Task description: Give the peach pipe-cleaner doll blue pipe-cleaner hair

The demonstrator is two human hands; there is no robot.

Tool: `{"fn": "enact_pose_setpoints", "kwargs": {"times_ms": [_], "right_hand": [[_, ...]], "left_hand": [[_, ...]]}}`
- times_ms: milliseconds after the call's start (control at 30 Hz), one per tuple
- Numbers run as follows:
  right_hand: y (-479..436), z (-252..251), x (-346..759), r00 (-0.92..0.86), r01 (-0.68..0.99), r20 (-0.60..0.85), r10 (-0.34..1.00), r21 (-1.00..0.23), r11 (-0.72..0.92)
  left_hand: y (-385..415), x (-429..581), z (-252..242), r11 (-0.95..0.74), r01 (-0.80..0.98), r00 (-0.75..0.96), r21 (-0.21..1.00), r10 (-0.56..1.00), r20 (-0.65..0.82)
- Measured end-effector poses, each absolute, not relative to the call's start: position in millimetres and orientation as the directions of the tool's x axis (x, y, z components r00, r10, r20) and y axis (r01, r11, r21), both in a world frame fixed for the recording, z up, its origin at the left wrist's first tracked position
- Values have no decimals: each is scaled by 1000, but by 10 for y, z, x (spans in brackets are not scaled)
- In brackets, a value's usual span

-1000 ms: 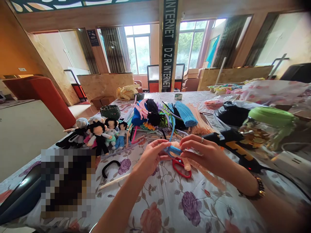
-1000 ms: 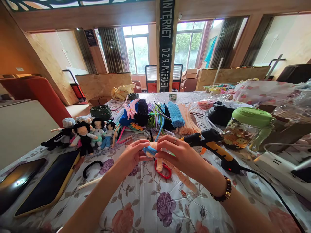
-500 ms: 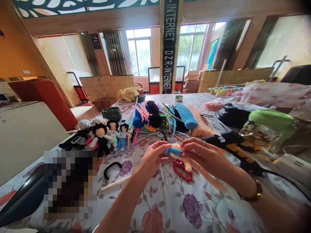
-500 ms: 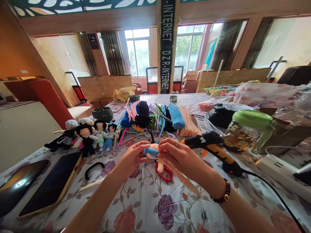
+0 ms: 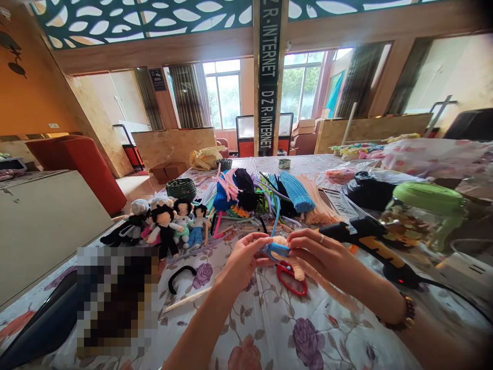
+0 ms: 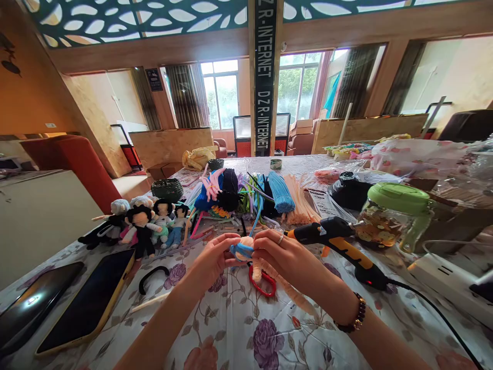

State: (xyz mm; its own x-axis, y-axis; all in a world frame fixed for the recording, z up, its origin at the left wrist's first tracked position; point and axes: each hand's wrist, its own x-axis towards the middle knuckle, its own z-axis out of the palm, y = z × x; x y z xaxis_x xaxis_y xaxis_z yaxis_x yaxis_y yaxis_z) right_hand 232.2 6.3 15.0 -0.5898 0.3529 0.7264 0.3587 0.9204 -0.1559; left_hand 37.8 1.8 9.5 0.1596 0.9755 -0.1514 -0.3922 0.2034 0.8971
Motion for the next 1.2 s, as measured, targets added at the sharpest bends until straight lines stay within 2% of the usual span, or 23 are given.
{"fn": "enact_pose_setpoints", "kwargs": {"times_ms": [100, 267, 433, 633, 867, 1000, 1200], "right_hand": [[51, 162, 2324, -611, 395, 703, 363, -126, 910], [20, 200, 2312, -641, 462, 702, 310, 30, 886], [12, 195, 2298, -625, 478, 708, 328, 16, 878], [27, 137, 2314, -638, 515, 691, 341, 53, 856], [34, 143, 2299, -633, 496, 711, 306, 68, 866], [30, 175, 2283, -625, 479, 714, 316, 31, 877], [44, 214, 2304, -631, 477, 721, 288, 67, 876]], "left_hand": [[22, 380, 95, 209, -381, 146, 901, 975, -165], [32, 372, 85, 211, -378, 143, 901, 975, -168], [20, 365, 105, 211, -362, 151, 908, 975, -166], [25, 358, 80, 195, -376, 157, 906, 977, -145], [48, 364, 58, 197, -383, 158, 903, 977, -146], [46, 365, 57, 196, -381, 154, 904, 977, -147], [67, 371, 34, 212, -416, 174, 884, 973, -152]]}}
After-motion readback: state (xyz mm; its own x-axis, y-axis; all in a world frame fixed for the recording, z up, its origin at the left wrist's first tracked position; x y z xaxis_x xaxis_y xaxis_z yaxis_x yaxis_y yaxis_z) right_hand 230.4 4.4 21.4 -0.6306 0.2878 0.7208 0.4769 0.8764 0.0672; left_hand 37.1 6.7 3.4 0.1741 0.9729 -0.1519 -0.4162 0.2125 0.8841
